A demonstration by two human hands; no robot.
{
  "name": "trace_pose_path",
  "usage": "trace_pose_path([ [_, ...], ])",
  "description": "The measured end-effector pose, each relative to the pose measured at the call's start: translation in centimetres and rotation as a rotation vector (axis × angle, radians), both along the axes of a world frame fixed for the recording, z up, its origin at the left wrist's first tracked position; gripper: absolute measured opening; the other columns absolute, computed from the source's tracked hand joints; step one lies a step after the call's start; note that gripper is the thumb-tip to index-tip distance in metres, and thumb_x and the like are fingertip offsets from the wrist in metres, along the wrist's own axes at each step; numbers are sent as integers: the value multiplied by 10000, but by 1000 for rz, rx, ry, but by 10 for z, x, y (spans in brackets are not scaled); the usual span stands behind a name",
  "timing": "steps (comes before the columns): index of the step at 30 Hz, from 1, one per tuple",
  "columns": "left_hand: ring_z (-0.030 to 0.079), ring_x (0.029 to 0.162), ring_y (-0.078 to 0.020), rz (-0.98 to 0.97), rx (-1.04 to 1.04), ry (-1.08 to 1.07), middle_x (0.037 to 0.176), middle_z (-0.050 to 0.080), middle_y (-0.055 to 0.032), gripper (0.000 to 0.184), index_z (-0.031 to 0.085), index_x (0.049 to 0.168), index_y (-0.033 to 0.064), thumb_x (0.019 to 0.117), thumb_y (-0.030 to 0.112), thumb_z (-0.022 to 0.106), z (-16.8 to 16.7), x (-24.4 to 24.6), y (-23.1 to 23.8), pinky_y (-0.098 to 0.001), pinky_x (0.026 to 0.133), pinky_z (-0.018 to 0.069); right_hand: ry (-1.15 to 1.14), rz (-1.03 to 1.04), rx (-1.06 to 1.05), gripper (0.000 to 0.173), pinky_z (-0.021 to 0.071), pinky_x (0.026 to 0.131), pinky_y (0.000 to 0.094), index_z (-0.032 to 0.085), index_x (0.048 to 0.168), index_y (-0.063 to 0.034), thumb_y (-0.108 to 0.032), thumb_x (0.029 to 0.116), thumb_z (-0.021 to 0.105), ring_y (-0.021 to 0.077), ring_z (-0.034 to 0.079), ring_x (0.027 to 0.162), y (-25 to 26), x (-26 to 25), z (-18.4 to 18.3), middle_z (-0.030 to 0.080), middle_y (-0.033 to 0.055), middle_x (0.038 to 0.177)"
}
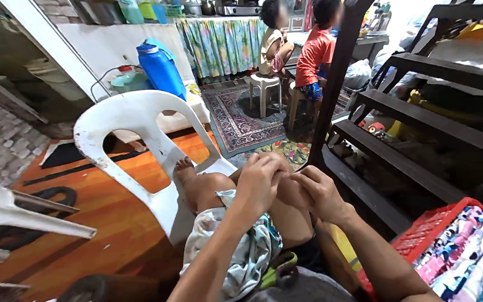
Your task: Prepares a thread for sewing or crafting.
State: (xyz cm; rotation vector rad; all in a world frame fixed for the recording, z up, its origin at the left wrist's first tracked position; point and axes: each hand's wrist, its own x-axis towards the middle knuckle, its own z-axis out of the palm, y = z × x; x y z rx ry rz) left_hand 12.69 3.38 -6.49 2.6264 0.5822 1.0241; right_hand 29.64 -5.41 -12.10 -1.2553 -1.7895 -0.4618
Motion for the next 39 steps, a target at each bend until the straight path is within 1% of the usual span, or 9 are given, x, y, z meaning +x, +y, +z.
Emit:
trace_pose_path([
  [7, 624, 984, -222, -94, -259, 55, 936, 717, -55, 59, 747, 932, 56, 945, 98, 708, 20, -7, 14, -417, 886, 480, 29, 153, 44, 234, 515, 770, 244, 743, 1083, -1, -45, 966, 546, 193, 611, 799, -3, 4, 2, 642, 146, 852],
  [10, 619, 927, -99, -102, -418, 62, 963, 690, -37, 94, 739, 967, 56, 963, 138, 693, 17, -8, 16, -295, 846, 500, 84, 207, 63, 232, 490, 783, 196, 719, 1089, 10, -72, 1003, 521, 149, 583, 811, -3, 5, 3, 614, 138, 865],
  [13, 597, 841, 16, -142, -589, 42, 921, 672, 34, 89, 732, 976, 76, 976, 145, 676, 12, -7, 13, -174, 784, 489, 152, 236, 94, 229, 489, 772, 171, 713, 1085, 27, -71, 1013, 518, 120, 579, 811, -2, 3, 1, 610, 136, 878],
  [18, 597, 784, 48, -194, -749, -27, 876, 668, 72, 75, 713, 979, 74, 978, 131, 665, 3, -5, 5, -142, 737, 493, 238, 207, 108, 227, 478, 781, 136, 708, 1095, 43, -66, 1009, 529, 75, 570, 823, -2, -1, 0, 601, 123, 892],
  [23, 605, 879, -9, -102, -531, -71, 952, 679, -11, 122, 741, 992, 42, 959, 142, 678, -10, -3, -3, -170, 807, 484, 272, 91, 114, 231, 484, 736, 138, 726, 1076, 58, -41, 974, 543, 73, 573, 772, 3, -5, -6, 617, 129, 873],
  [28, 678, 903, -266, 13, 24, -110, 897, 732, -92, 117, 768, 925, 53, 930, 119, 672, -23, -2, -13, -410, 833, 534, 175, 26, 87, 232, 512, 711, 215, 742, 1069, 33, -39, 964, 548, 148, 597, 747, 5, -4, -8, 633, 143, 842],
  [31, 681, 887, -292, 52, 231, -80, 891, 726, -91, 167, 759, 915, 66, 966, 147, 623, -17, -4, -18, -439, 793, 539, 117, 30, 61, 233, 511, 706, 220, 747, 1056, 15, -51, 963, 544, 160, 600, 742, 1, -4, -4, 636, 137, 829],
  [35, 667, 897, -257, 3, 200, -118, 879, 715, -64, 178, 756, 914, 75, 977, 163, 614, -3, -9, -13, -420, 800, 522, 107, 106, 51, 220, 501, 719, 207, 736, 1052, 8, -65, 976, 543, 153, 591, 754, -3, -4, 0, 622, 136, 835],
  [39, 650, 917, -139, -75, -45, -146, 907, 724, -25, 100, 756, 926, 75, 945, 133, 676, 9, -12, -4, -308, 845, 508, 131, 215, 49, 229, 475, 742, 167, 717, 1078, 9, -86, 1012, 518, 116, 562, 780, -10, -7, 7, 590, 124, 850],
])
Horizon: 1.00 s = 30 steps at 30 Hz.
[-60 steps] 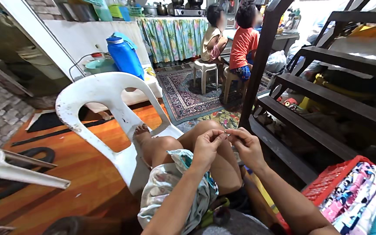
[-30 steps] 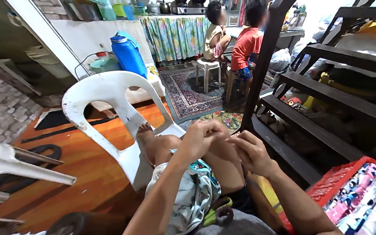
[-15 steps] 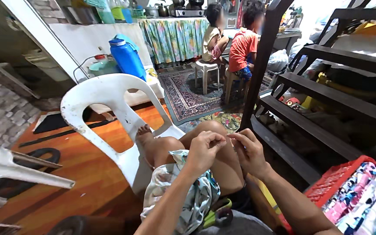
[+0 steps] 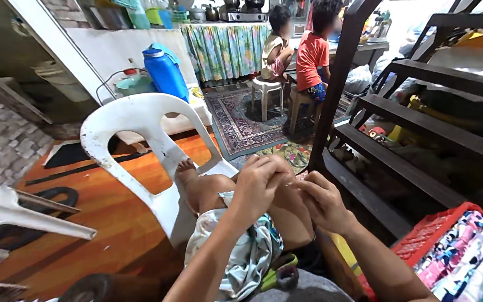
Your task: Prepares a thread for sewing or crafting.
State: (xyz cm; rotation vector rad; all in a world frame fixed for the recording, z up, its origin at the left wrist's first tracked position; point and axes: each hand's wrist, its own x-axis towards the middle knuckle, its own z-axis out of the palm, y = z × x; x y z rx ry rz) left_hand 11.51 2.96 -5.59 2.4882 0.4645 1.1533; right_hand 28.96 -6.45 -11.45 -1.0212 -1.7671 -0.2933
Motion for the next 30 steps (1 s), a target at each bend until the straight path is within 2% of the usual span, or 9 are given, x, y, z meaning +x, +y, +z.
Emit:
trace_pose_path([
  [4, 610, 854, 36, -129, -404, 21, 910, 671, 32, 69, 728, 953, 54, 950, 113, 691, 6, 0, 2, -135, 792, 503, 60, 67, 1, 226, 457, 764, 126, 699, 1093, 9, -111, 1034, 517, 67, 545, 810, -6, -2, 5, 566, 104, 876],
  [8, 608, 776, 52, -239, -665, 13, 842, 669, 95, 63, 716, 954, 78, 968, 115, 667, -3, 3, 4, -135, 734, 505, 136, 57, 21, 217, 463, 767, 102, 696, 1114, 8, -108, 1033, 531, 29, 545, 818, -7, -4, 4, 569, 88, 906],
  [13, 617, 795, 53, -265, -757, 2, 857, 667, 93, 73, 699, 982, 70, 982, 96, 630, -11, 4, -5, -143, 753, 518, 201, -36, 50, 217, 470, 774, 105, 709, 1109, 38, -72, 1008, 551, 28, 555, 824, -3, -4, 1, 587, 103, 911],
  [16, 599, 791, 61, -204, -681, 31, 888, 661, 74, 89, 701, 989, 58, 985, 116, 633, -10, 4, -11, -119, 732, 495, 204, -83, 44, 226, 473, 756, 111, 718, 1090, 51, -57, 994, 544, 34, 557, 804, -1, -5, 0, 592, 105, 893],
  [18, 590, 833, 43, -133, -510, 31, 924, 659, 32, 130, 721, 990, 51, 981, 156, 645, -13, 4, -13, -118, 761, 479, 182, -109, 42, 229, 467, 741, 117, 722, 1083, 45, -57, 989, 539, 43, 552, 785, 0, -4, -1, 592, 106, 877],
  [22, 646, 898, -157, 24, 21, -11, 901, 712, -39, 159, 749, 945, 72, 969, 186, 641, -19, 5, -18, -306, 847, 506, 109, -123, 38, 231, 479, 743, 152, 737, 1073, 24, -68, 988, 543, 81, 567, 775, 1, -2, -2, 607, 117, 853],
  [24, 660, 886, -214, 59, 188, -18, 886, 715, -53, 184, 746, 931, 77, 981, 193, 613, -17, 5, -18, -372, 831, 515, 81, -105, 31, 219, 476, 740, 154, 733, 1059, 22, -61, 984, 544, 89, 568, 775, -1, -2, -1, 605, 116, 845],
  [27, 653, 903, -224, 69, 272, -21, 878, 702, -45, 202, 737, 918, 86, 998, 198, 589, -10, 4, -14, -387, 828, 509, 53, -66, 13, 215, 466, 725, 151, 726, 1049, 26, -57, 982, 539, 92, 553, 765, -3, 0, 2, 588, 113, 830],
  [30, 644, 923, -187, 41, 234, -33, 915, 710, -27, 164, 740, 912, 87, 977, 166, 612, -1, 4, -9, -342, 831, 505, 80, 11, -17, 223, 462, 728, 136, 724, 1073, 9, -83, 1001, 534, 67, 547, 774, -6, 0, 4, 583, 104, 853],
])
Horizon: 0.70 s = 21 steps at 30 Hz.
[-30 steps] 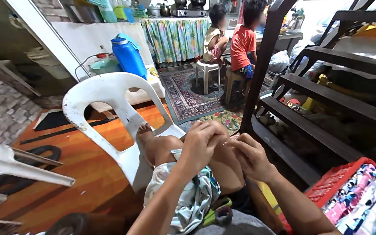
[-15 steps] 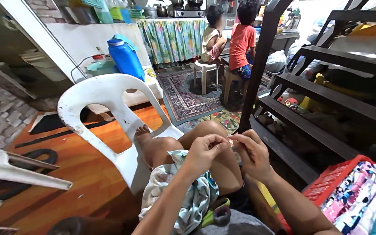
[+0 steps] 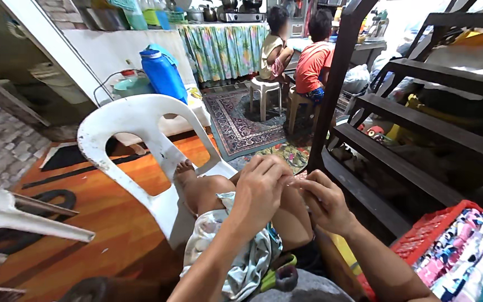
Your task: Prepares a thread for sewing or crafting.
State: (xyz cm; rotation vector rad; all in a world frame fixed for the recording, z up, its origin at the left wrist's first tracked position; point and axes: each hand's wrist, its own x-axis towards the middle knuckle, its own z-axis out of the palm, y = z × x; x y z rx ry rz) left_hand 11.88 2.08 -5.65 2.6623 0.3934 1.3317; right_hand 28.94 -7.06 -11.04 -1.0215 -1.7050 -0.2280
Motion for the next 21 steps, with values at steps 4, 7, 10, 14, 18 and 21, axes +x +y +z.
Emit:
trace_pose_path([
  [4, 609, 896, -40, -135, -362, 6, 923, 682, 0, 107, 723, 933, 60, 965, 137, 656, 3, 2, 4, -194, 820, 489, 107, 97, -14, 211, 456, 754, 101, 711, 1091, 15, -77, 1013, 538, 10, 539, 809, -4, 0, 4, 574, 81, 895],
  [7, 594, 801, 60, -227, -726, 6, 883, 658, 58, 101, 708, 965, 49, 976, 133, 652, 0, 4, 1, -115, 744, 491, 189, 90, 11, 200, 460, 782, 90, 714, 1095, 0, -87, 1021, 550, -15, 543, 848, -4, -4, 3, 574, 51, 916],
  [10, 601, 769, 62, -250, -919, -20, 851, 659, 79, 90, 696, 983, 48, 984, 106, 628, -8, 7, -8, -120, 722, 499, 242, 43, 45, 197, 486, 811, 106, 712, 1100, 2, -88, 1024, 555, -13, 566, 883, -2, -7, 0, 593, 47, 943],
  [14, 610, 812, 57, -155, -871, -28, 915, 680, 31, 111, 713, 995, 34, 980, 118, 641, -15, 8, -20, -110, 741, 494, 208, -83, 68, 212, 481, 777, 102, 716, 1092, 45, -49, 992, 555, 9, 562, 829, 2, -9, -4, 595, 92, 923],
  [18, 639, 886, -102, 26, -393, -23, 914, 706, -53, 165, 753, 959, 48, 963, 174, 647, -22, 7, -25, -221, 818, 501, 58, -230, 92, 220, 480, 749, 148, 740, 1071, 21, -61, 978, 559, 87, 572, 781, 5, -8, -9, 612, 116, 862],
  [21, 663, 877, -235, 122, -39, -32, 886, 713, -73, 187, 746, 930, 70, 982, 179, 603, -20, 6, -22, -360, 803, 523, 10, -221, 81, 220, 485, 736, 173, 750, 1054, 5, -65, 971, 559, 109, 574, 770, 6, -8, -9, 615, 118, 837],
])
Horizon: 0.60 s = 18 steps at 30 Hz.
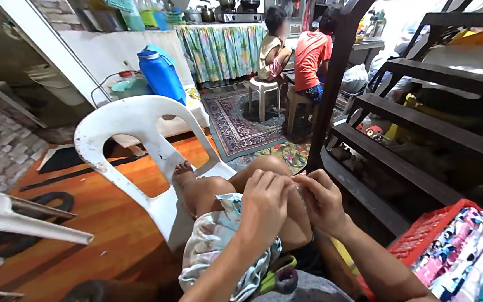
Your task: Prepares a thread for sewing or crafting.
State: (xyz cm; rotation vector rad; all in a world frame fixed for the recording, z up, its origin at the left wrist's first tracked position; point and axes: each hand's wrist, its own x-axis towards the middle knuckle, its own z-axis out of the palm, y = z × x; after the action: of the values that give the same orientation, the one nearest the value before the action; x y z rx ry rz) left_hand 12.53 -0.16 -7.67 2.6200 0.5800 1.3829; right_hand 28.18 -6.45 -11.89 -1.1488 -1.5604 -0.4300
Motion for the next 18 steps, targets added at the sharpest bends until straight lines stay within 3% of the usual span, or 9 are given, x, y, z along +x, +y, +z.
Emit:
trace_pose_path([
  [2, 660, 879, -242, 22, 81, -5, 875, 705, -67, 212, 733, 921, 80, 1007, 193, 576, 5, -1, 3, -372, 796, 519, -10, 57, -18, 213, 482, 731, 165, 740, 1049, 5, -70, 981, 553, 104, 566, 765, -1, 1, 1, 601, 114, 832],
  [5, 661, 913, -217, -34, -7, -32, 899, 709, -61, 169, 742, 921, 72, 983, 164, 615, 15, -3, 10, -363, 829, 525, 14, 178, -58, 217, 460, 736, 136, 728, 1068, -8, -94, 1005, 540, 65, 545, 781, -7, 1, 7, 579, 91, 848],
  [9, 603, 853, 15, -239, -453, -5, 918, 667, 17, 127, 726, 954, 62, 979, 160, 648, 27, -7, 17, -140, 780, 491, 111, 306, -44, 199, 457, 777, 97, 711, 1092, -7, -96, 1026, 545, 3, 541, 834, -14, 0, 13, 567, 62, 902],
  [11, 591, 791, 63, -345, -687, 4, 876, 654, 67, 108, 709, 968, 66, 984, 156, 650, 26, -7, 18, -112, 734, 488, 143, 308, -18, 195, 458, 785, 91, 705, 1105, -25, -110, 1037, 544, -15, 541, 849, -14, -1, 13, 560, 41, 919],
  [14, 605, 778, 57, -436, -891, -14, 854, 660, 87, 90, 700, 988, 62, 987, 125, 635, 18, -4, 14, -131, 735, 506, 169, 246, 18, 193, 473, 808, 94, 701, 1104, -23, -127, 1044, 550, -19, 550, 879, -14, -3, 11, 567, 40, 944],
  [16, 609, 790, 56, -431, -900, -19, 874, 666, 72, 96, 702, 983, 50, 984, 118, 633, 11, -2, 8, -127, 738, 507, 169, 186, 43, 200, 483, 820, 99, 706, 1112, -4, -112, 1033, 557, -11, 562, 886, -12, -3, 9, 576, 57, 954],
  [18, 603, 827, 48, -359, -757, 9, 921, 663, 31, 128, 716, 983, 33, 984, 131, 634, 8, -2, 3, -111, 758, 491, 123, 88, 56, 213, 479, 800, 105, 716, 1101, 23, -88, 1012, 556, 21, 565, 848, -9, -2, 6, 584, 92, 924],
])
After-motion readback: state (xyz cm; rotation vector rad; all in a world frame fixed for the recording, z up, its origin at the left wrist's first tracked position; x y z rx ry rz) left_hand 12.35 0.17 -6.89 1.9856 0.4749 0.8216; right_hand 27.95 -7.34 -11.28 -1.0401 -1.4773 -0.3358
